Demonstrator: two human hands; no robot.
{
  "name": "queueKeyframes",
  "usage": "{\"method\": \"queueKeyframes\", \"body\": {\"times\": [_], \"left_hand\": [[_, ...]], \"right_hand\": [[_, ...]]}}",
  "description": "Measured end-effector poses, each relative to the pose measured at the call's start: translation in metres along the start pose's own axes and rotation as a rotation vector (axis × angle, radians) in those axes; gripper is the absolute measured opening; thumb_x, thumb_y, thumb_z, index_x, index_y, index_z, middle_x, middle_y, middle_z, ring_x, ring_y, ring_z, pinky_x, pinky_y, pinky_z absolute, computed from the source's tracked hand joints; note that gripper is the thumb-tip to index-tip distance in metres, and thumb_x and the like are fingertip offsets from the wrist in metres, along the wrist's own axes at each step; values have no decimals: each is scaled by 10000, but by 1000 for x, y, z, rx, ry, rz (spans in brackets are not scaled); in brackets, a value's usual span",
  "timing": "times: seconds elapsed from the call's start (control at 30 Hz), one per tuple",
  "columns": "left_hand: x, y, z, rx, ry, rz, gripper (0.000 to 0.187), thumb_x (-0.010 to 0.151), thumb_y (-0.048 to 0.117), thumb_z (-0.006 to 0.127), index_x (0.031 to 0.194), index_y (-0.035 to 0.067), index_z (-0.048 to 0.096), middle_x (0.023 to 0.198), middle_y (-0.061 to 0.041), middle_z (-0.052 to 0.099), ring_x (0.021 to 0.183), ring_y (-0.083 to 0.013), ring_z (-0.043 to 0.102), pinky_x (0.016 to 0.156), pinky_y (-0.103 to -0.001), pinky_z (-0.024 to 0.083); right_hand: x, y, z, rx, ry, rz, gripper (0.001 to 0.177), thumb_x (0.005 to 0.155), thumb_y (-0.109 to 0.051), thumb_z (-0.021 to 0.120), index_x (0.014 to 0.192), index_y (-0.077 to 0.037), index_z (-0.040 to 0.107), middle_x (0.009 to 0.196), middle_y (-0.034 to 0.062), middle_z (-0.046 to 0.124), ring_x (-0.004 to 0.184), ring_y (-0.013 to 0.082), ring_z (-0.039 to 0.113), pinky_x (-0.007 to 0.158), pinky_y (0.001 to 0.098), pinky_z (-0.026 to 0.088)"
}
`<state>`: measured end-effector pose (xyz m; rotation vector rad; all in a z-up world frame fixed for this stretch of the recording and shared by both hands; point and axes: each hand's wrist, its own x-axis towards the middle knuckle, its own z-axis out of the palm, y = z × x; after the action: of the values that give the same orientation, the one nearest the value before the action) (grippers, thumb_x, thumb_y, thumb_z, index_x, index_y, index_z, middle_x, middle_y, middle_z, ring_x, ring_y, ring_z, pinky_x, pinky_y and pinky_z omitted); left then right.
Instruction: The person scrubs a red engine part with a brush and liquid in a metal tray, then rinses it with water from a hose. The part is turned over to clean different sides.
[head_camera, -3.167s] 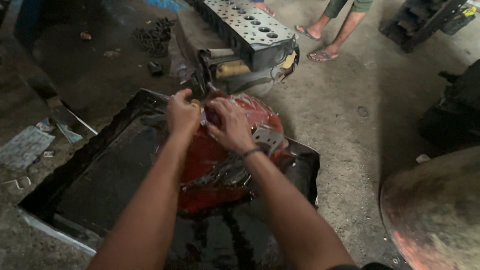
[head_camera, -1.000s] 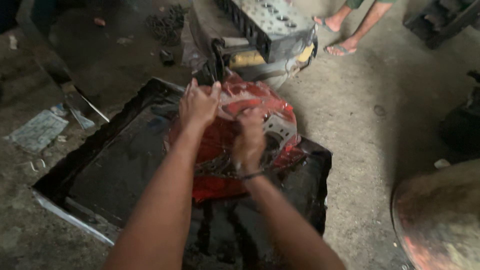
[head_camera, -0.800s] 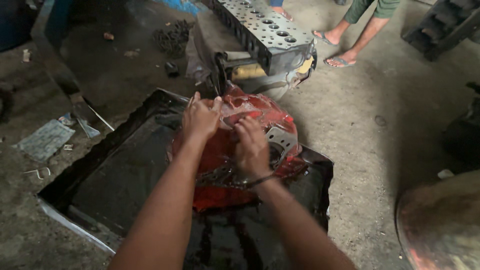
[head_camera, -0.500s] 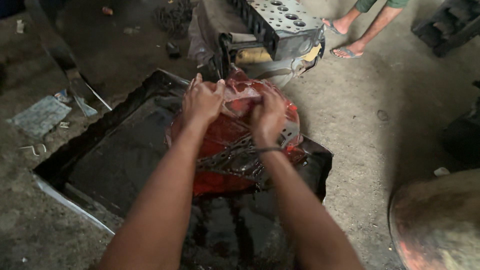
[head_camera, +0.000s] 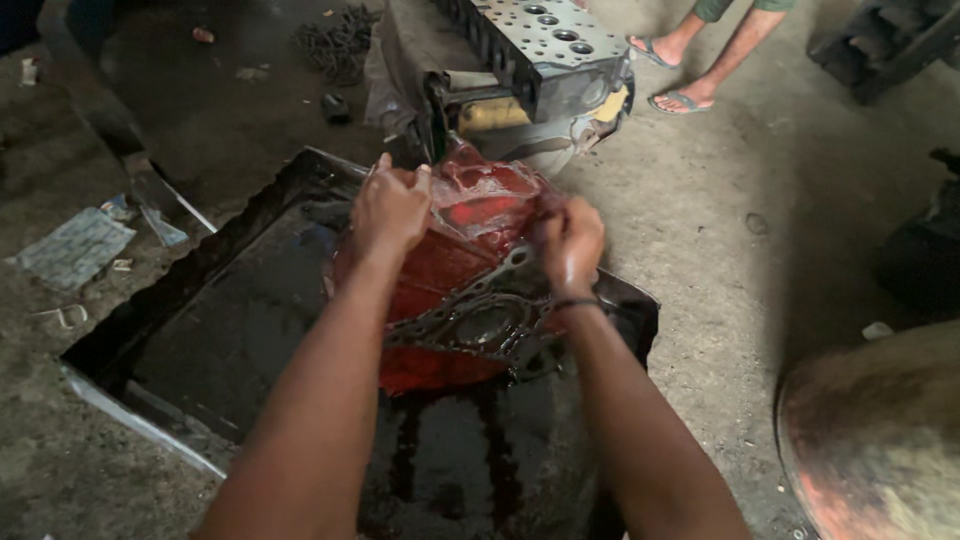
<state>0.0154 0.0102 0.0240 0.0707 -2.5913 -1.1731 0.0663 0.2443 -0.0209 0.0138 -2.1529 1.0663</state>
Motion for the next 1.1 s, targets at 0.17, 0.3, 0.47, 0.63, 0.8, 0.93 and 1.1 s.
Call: {"method": "queueKeyframes", "body": {"times": [0.17,0.3,0.47,0.63,0.8,0.93,1.1], "left_hand": [[12,-4,7,14,47,63,430,942,444,607,1039,69,794,1487,-233,496,1302,-420,534,1090,-448,410],[11,-14,9,-23,4,29,431,944,421,602,1089,51,771,1465,-244,521,1288,-414,551,1100,-440,411],[9,-18,9,-24,57,125,432,962,396,620,1098,5,745,1381,-295,586,1286,-421,571,1098,-441,431],[1,-24,12,-38,50,78,470,962,396,630,1173,-17,709,1261,-277,670,1195,-429,622,1059,-455,449],[5,-20,11,-44,74,69,496,927,387,645,1190,-30,704,1136,-263,712,1126,-422,653,1018,-461,467],[6,-18,10,-23,98,118,512,933,378,662,1200,-58,688,1146,-280,700,1107,-434,659,995,-470,478],[15,-18,11,-46,53,50,507,911,371,654,1215,-35,663,1154,-279,687,1083,-418,668,986,-461,463]], "right_hand": [[-3,-13,72,-51,291,-124,135,822,-42,648,933,-103,693,920,122,661,903,321,635,829,442,516],[-26,-55,81,-189,69,-456,230,806,-85,719,1030,-59,674,986,154,619,978,356,581,870,466,469],[11,-10,30,-477,-126,-35,102,910,-134,626,906,-69,704,912,179,668,889,378,647,815,501,511],[-23,63,-10,-33,263,345,201,942,-244,597,999,-80,698,888,163,716,838,368,685,764,468,534],[-28,87,6,-176,366,302,245,990,-250,574,1102,-39,631,989,184,653,924,392,635,830,504,497],[-46,50,35,-276,362,283,171,990,-211,599,1061,-56,613,1039,174,618,973,367,610,894,497,479],[-113,1,84,-235,330,-31,287,867,-60,635,1143,-6,578,1091,210,578,1048,408,582,911,491,507]]}}
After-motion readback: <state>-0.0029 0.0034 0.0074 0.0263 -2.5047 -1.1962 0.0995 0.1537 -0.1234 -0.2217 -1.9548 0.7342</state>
